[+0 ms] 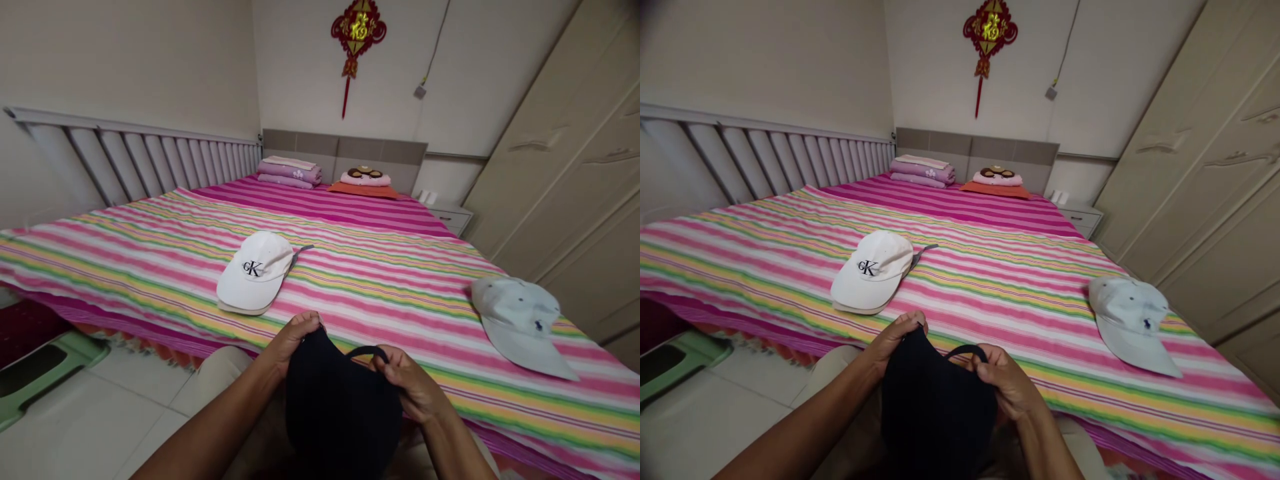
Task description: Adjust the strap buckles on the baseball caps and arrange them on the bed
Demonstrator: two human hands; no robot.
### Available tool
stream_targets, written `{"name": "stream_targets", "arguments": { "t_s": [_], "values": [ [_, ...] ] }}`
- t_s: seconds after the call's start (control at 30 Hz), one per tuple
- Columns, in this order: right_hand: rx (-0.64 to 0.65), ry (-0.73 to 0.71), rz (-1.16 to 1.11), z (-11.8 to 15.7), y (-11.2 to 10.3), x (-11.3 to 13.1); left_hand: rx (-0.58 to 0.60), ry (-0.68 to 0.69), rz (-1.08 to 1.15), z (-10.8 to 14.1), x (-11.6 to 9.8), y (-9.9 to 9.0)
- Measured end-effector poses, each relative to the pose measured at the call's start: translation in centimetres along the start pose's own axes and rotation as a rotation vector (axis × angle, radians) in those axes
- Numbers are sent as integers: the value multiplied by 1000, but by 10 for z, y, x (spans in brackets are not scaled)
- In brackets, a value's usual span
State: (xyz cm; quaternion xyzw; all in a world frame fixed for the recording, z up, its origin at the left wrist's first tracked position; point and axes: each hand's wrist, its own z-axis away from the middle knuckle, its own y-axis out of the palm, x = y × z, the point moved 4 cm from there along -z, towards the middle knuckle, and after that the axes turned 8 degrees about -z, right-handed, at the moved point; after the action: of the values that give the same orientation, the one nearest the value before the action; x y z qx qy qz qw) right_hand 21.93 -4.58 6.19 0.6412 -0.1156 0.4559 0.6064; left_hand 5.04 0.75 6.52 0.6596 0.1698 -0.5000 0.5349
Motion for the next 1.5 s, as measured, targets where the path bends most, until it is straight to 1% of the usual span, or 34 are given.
{"name": "stream_targets", "arguments": {
  "t_s": [0.07, 0.13, 0.2, 0.3, 0.37, 0.5, 0.6, 0.67, 0.73, 0.77, 0.83, 0.9, 0.93, 0.97, 1.03, 1.1, 1.17, 1.23, 1.33, 1.4, 1.47, 1.5],
  "values": [
    [-34, -80, -79, 0, -2, 2, -22, -23, -22, -3, 1, -3],
    [-43, -124, -131, -1, -4, 4, -34, -40, -13, -5, 2, -5],
    [-19, -125, -136, -1, -5, 7, -53, -41, 11, -6, 2, -7],
    [8, -91, -68, -3, -4, 9, -74, -68, 24, -8, 3, -10],
    [-30, -101, -48, -4, -5, 10, -53, -105, 17, -8, 3, -10],
    [-141, -177, -107, -6, -8, 12, -8, -145, 28, -7, 4, -11],
    [-193, -196, -155, -5, -11, 12, -5, -261, 112, -6, 9, -14],
    [-202, -208, -177, -4, -12, 13, 41, -328, 177, -4, 13, -16],
    [-204, -219, -203, -3, -13, 15, 114, -314, 212, -2, 17, -19],
    [-207, -224, -221, -3, -13, 16, 145, -279, 216, -1, 20, -22],
    [-222, -234, -262, -2, -14, 17, 189, -209, 190, 3, 28, -31],
    [-252, -239, -302, -2, -17, 17, 219, -186, 127, 10, 42, -41],
    [-273, -240, -325, -2, -19, 16, 237, -195, 88, 14, 52, -45],
    [-296, -237, -353, -2, -20, 16, 254, -233, 58, 18, 63, -49],
    [-342, -228, -423, -3, -23, 16, 235, -283, 51, 26, 85, -55],
    [-389, -212, -502, -5, -24, 16, 226, -305, 109, 31, 104, -54],
    [-427, -184, -571, -8, -25, 16, 252, -279, 176, 34, 118, -48],
    [-446, -155, -619, -11, -25, 16, 281, -263, 192, 36, 129, -41],
    [-447, -134, -654, -14, -27, 19, 311, -295, 112, 39, 143, -32],
    [-453, -116, -663, -12, -30, 22, 289, -313, 68, 41, 147, -29],
    [-481, -113, -675, -9, -34, 27, 248, -284, 66, 39, 142, -28],
    [-510, -143, -680, -7, -37, 31, 230, -243, 76, 37, 135, -28]
  ]
}}
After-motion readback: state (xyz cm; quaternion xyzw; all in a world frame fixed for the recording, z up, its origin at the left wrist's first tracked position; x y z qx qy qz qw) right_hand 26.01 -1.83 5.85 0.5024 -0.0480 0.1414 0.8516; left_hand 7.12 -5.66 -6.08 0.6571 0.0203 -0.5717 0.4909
